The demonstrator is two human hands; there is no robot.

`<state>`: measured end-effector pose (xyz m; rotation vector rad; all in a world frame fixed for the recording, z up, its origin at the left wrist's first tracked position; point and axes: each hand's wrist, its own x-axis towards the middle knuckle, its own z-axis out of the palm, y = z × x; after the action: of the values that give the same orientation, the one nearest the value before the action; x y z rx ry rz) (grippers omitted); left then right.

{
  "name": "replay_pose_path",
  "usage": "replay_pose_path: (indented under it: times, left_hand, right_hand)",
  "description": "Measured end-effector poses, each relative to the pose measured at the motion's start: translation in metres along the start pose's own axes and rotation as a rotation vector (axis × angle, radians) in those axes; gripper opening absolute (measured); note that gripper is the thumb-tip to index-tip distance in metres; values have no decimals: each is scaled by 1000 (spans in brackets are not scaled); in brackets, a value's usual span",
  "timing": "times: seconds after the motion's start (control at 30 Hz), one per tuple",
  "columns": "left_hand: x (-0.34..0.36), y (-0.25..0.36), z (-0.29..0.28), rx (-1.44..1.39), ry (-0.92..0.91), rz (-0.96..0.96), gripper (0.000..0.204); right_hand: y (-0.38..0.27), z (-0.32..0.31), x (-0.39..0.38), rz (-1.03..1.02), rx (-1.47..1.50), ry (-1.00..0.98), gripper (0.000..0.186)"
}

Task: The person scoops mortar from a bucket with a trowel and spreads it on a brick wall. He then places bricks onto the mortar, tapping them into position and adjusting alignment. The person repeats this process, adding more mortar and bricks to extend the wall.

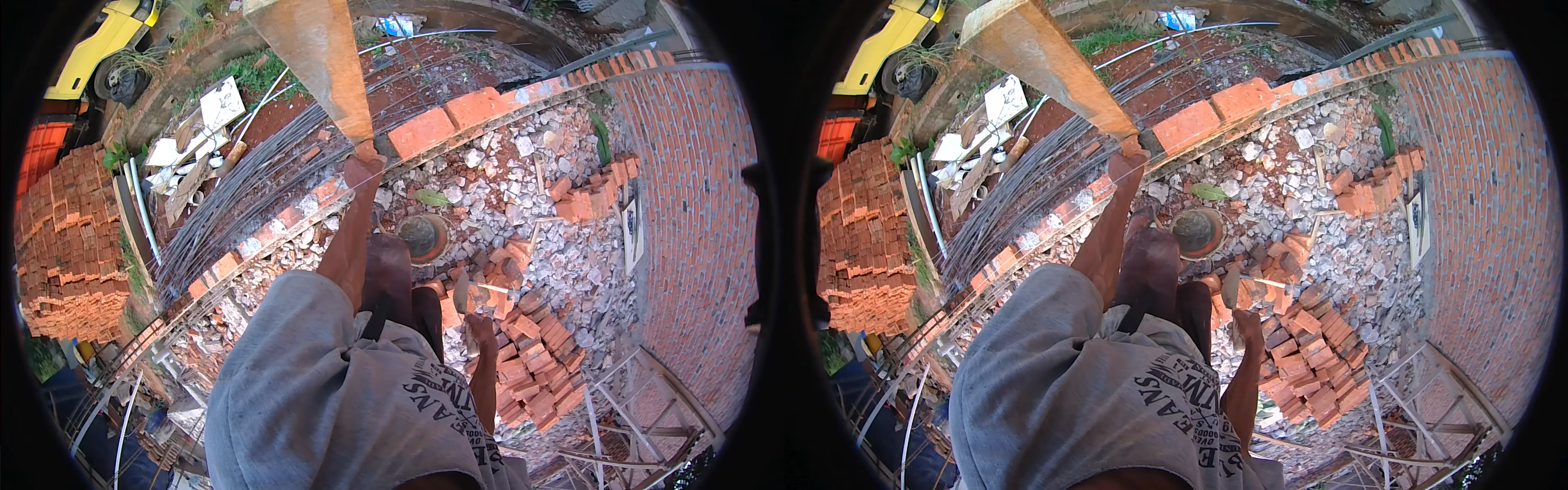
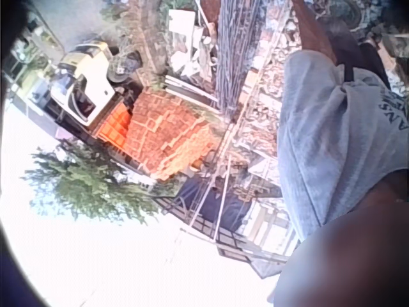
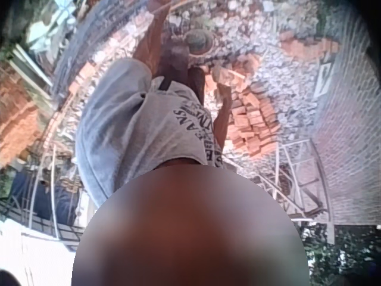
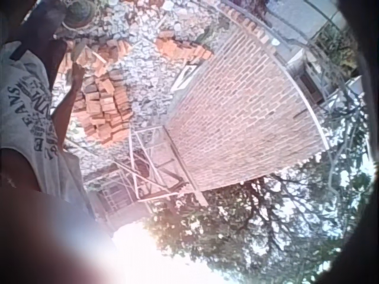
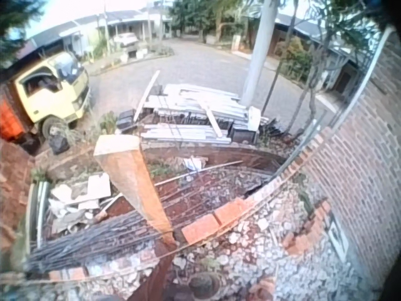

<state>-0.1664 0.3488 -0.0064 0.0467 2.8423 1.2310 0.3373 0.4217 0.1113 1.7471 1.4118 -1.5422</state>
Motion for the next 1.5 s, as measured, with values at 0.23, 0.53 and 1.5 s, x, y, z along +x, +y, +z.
replay_pose_path:
  times: [0.23,0.53,1.5]
  left_hand:
    - [2,11,-9,-137,-113,-140,33]
    - [-3,20,-12,-51,4,-182,30]
    - [17,-24,-27,-349,-408,-163,29]
  right_hand:
    - [-73,17,-27,55,40,-38,33]
    - [-47,28,-22,82,26,-84,30]
    - [-9,52,-5,-71,-200,46,53]
